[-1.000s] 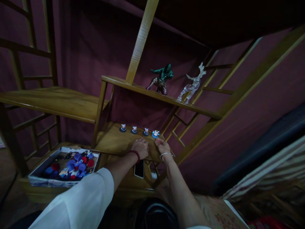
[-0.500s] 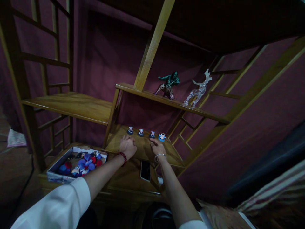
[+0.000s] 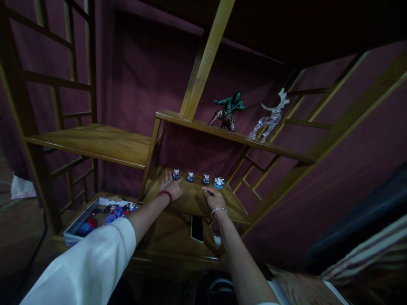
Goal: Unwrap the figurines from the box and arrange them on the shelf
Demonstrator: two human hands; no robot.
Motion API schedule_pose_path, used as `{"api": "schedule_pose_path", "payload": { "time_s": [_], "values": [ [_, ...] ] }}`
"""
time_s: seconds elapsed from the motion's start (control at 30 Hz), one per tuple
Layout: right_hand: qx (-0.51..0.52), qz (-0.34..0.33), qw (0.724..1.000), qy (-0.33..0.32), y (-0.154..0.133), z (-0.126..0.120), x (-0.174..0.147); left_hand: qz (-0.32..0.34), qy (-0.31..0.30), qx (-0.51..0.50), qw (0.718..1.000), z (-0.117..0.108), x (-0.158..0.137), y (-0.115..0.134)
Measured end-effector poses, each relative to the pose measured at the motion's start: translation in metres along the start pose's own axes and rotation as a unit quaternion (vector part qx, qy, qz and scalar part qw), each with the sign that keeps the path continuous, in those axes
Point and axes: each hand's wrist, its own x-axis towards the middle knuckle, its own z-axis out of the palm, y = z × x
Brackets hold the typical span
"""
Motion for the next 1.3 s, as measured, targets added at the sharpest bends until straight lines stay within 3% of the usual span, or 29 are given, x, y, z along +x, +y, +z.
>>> {"api": "schedule_pose_path", "payload": {
  "time_s": [0.33, 0.57, 0.97, 1.17, 1.3],
  "values": [
    [0.034, -0.038, 0.999, 0.000, 0.009, 0.005, 0.003, 0.009, -0.015, 0.040, 0.999, 0.003, 0.017, -0.001],
    [0.038, -0.034, 0.999, 0.011, 0.008, 0.004, 0.002, 0.012, 0.035, 0.057, 0.998, 0.006, 0.015, -0.001],
    [0.016, -0.028, 0.999, 0.021, 0.003, 0.003, -0.001, 0.015, -0.016, 0.054, 0.998, -0.003, 0.003, -0.013],
    [0.002, -0.033, 0.999, 0.000, 0.002, 0.009, 0.003, 0.032, -0.004, 0.088, 0.996, -0.001, -0.007, -0.018],
    [0.057, -0.011, 0.998, -0.032, -0.007, 0.024, 0.013, 0.040, 0.012, 0.090, 0.995, -0.001, -0.011, -0.012]
  ]
}}
